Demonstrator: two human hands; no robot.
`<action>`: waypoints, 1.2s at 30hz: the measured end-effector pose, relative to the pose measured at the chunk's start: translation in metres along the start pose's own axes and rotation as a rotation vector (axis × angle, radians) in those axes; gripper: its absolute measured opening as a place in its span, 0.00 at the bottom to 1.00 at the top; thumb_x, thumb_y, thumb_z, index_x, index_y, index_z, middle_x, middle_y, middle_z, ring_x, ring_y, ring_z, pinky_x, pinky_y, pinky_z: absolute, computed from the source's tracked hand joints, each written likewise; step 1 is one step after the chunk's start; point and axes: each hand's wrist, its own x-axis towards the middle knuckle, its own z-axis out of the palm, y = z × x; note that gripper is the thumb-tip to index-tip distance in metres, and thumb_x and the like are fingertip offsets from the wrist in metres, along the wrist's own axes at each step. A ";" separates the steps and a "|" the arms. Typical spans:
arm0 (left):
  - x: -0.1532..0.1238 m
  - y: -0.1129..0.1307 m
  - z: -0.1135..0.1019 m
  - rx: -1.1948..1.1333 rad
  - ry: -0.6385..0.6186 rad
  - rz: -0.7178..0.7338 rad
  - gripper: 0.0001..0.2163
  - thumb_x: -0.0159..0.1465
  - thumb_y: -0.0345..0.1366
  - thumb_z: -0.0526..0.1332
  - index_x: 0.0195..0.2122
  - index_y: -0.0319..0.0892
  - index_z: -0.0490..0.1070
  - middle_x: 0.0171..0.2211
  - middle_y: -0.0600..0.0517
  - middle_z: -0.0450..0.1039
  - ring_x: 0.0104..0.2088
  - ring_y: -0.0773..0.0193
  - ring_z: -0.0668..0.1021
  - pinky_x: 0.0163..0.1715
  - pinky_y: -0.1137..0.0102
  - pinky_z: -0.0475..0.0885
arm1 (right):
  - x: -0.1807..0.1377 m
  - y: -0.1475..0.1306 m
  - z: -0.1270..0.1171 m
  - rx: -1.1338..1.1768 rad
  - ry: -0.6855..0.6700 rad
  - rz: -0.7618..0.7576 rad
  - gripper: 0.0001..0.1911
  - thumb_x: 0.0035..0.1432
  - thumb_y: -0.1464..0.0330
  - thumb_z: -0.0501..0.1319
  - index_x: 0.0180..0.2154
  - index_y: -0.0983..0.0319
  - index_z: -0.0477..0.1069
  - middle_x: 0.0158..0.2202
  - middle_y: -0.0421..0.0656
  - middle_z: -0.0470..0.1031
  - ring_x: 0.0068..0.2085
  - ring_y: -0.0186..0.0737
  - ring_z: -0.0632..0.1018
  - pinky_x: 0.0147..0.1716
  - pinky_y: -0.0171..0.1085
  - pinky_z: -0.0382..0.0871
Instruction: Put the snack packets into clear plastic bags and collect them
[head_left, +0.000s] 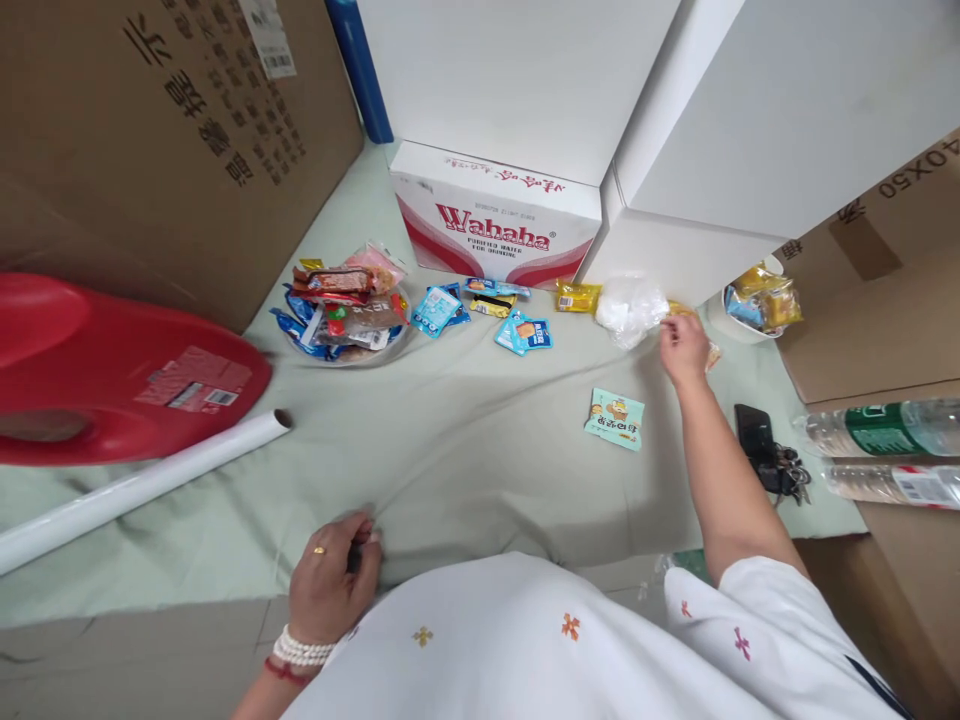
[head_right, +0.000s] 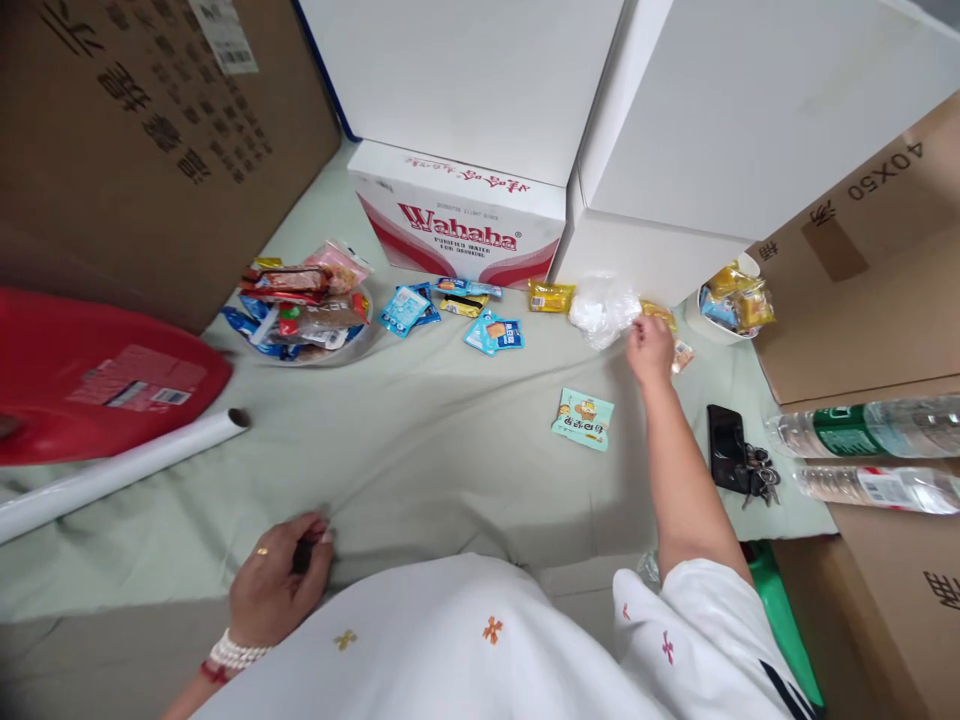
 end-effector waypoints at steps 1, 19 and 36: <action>0.001 0.001 0.000 -0.004 0.002 0.003 0.07 0.67 0.34 0.60 0.45 0.43 0.73 0.31 0.50 0.77 0.31 0.57 0.81 0.37 0.64 0.76 | -0.003 -0.006 0.009 0.016 -0.075 -0.037 0.10 0.58 0.68 0.64 0.43 0.62 0.77 0.49 0.53 0.76 0.52 0.50 0.70 0.57 0.45 0.62; 0.111 0.107 0.038 -1.034 -0.511 -0.601 0.21 0.64 0.57 0.62 0.32 0.41 0.74 0.28 0.53 0.72 0.27 0.68 0.69 0.28 0.71 0.65 | -0.272 -0.115 0.019 0.681 -0.436 -0.142 0.09 0.65 0.60 0.65 0.40 0.58 0.81 0.36 0.43 0.80 0.37 0.40 0.78 0.39 0.39 0.73; 0.112 0.105 0.056 -1.201 -0.312 -0.775 0.20 0.58 0.55 0.70 0.32 0.42 0.71 0.24 0.58 0.65 0.25 0.70 0.64 0.27 0.72 0.60 | -0.274 -0.137 0.027 1.024 -0.506 0.355 0.17 0.54 0.53 0.73 0.34 0.58 0.76 0.30 0.37 0.74 0.31 0.35 0.72 0.33 0.35 0.69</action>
